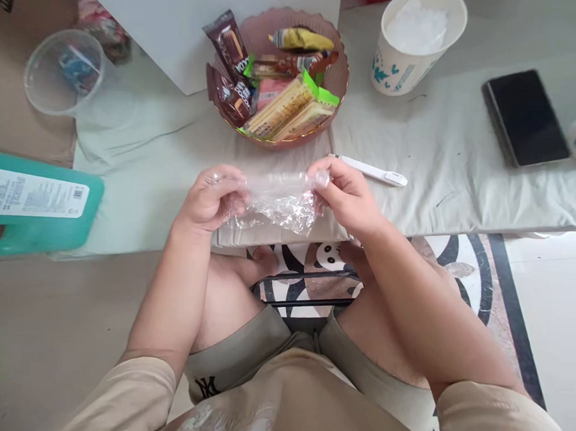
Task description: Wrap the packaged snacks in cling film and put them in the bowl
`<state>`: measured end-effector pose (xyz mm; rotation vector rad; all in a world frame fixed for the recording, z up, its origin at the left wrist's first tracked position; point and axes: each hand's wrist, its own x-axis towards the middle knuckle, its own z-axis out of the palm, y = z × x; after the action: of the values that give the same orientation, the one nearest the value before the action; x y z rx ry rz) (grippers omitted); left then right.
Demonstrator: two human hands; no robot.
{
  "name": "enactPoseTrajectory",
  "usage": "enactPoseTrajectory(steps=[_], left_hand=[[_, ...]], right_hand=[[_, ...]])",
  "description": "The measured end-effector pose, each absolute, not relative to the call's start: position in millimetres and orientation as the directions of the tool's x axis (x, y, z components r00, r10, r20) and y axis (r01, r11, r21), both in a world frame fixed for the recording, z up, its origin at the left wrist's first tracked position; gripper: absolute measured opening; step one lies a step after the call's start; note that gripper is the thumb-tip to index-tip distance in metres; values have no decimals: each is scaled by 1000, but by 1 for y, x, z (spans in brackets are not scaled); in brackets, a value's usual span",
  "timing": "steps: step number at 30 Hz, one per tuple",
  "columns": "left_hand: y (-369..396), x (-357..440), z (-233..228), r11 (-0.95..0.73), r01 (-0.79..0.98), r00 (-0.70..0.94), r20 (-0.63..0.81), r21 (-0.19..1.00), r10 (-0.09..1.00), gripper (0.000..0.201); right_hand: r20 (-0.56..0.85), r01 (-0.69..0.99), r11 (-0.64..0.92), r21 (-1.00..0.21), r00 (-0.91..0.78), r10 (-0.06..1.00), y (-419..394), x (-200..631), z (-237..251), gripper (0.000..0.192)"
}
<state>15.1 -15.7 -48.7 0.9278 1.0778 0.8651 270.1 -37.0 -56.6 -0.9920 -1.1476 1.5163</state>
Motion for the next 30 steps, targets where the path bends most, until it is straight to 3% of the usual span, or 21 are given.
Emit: enactPoseTrajectory(steps=[3,6,10,15,19,22,25,27,30], left_hand=[[-14,18,-50,327,-174,237,-283,929,929,19],[-11,20,-55,262,-161,246,-218,952,944,33],[-11,23,-63,161,-75,223,-141,984,965,26],[-10,27,-65,143,-41,171,-134,989,976,38],[-11,24,-63,132,-14,235,-125,991,964,36],[-14,23,-61,150,-12,374,-135,989,918,42],[-16,29,-61,167,-78,416,-120,983,901,62],[-17,36,-62,193,-170,414,-108,966,904,69],[-20,48,-65,249,-191,509,-121,949,852,65]], right_hand=[[-92,-199,-130,-971,-191,977,-38,275,-54,20],[-72,-86,-88,-992,-181,981,-37,279,-53,33],[-104,47,-97,-994,-169,980,-38,277,-53,20],[-165,75,-154,-985,-165,972,-39,277,-56,48],[-33,166,-25,-986,-45,998,-37,284,-55,28],[-27,57,-14,-998,-223,975,-38,283,-53,36],[-145,152,-74,-986,-537,831,-41,273,-51,29],[-174,215,-57,-975,-574,800,-42,266,-50,21],[-105,157,-37,-987,-451,886,-41,261,-51,21]])
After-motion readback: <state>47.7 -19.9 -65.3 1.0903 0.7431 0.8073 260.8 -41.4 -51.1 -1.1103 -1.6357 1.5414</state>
